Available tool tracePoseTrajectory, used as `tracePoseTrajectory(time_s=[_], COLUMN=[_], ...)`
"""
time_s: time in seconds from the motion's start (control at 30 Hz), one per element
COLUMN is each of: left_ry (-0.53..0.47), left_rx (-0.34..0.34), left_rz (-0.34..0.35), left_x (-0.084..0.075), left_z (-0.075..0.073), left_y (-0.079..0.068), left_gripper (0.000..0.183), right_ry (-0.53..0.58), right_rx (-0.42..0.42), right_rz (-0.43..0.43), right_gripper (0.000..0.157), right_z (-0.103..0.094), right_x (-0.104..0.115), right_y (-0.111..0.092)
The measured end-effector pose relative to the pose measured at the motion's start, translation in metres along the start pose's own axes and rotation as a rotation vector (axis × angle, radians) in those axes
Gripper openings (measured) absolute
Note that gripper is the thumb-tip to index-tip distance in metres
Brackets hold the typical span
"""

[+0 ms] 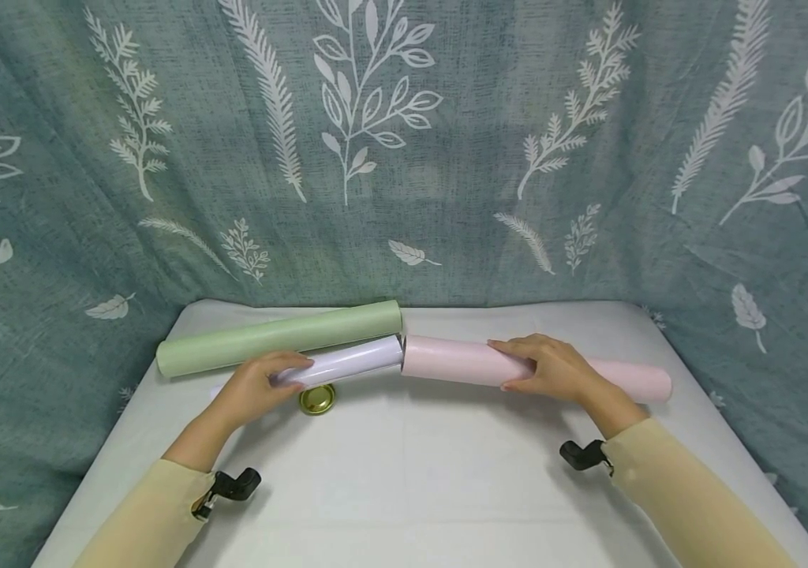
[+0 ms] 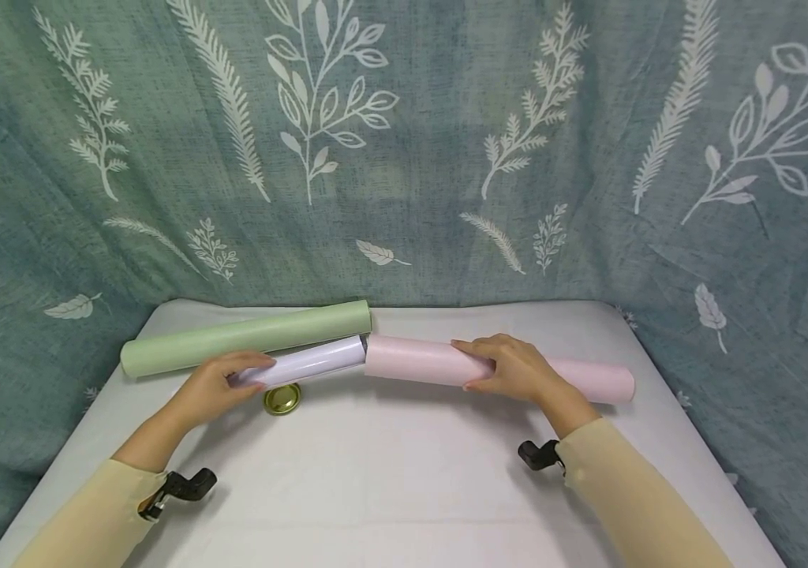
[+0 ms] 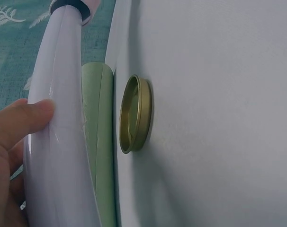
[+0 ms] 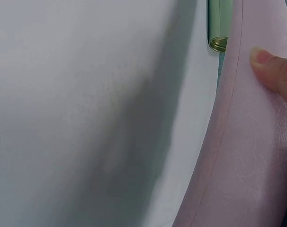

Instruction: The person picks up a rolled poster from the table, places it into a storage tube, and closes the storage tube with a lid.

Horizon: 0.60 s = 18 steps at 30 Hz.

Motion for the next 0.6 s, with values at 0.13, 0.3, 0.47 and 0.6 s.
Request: tracePoseTrajectory(time_s=[0.13, 0.3, 0.47, 0.6], left_ry=[-0.009, -0.009, -0.021, -0.018], left_rx=[0.005, 0.014, 0.035, 0.059], left_rz=[0.001, 0.018, 0.028, 0.029], left_x=[-0.0025, -0.0046, -0.0071, -0.0097], left_z=[0.0002, 0.0021, 0.0047, 0.0055], left_y=[0.0000, 0.0018, 0.0031, 0.0052], left_gripper=[0.042, 0.041, 0.040, 0.040], right_ry=[-0.010, -0.004, 0.007, 0.018], right_rx=[-0.001, -0.006, -0.005, -0.002], right_rz=[0.012, 0.010, -0.003, -0.009], right_gripper=[0.076, 0.076, 0.076, 0.075], right_z=[0.0009, 0.0009, 0.0023, 0.0018], right_x=[-0.0013, -0.0013, -0.0006, 0.0004], right_y=[0.0000, -0.0001, -0.0007, -0.0008])
Point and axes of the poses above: each hand's wrist, its own y-axis towards the middle knuckle, its own z-axis out of the palm, x = y × z, the point moved 7 cm from there along y, towards the middle knuckle, and after that the axes turned 3 degrees about -x, right-handed, at the moved point
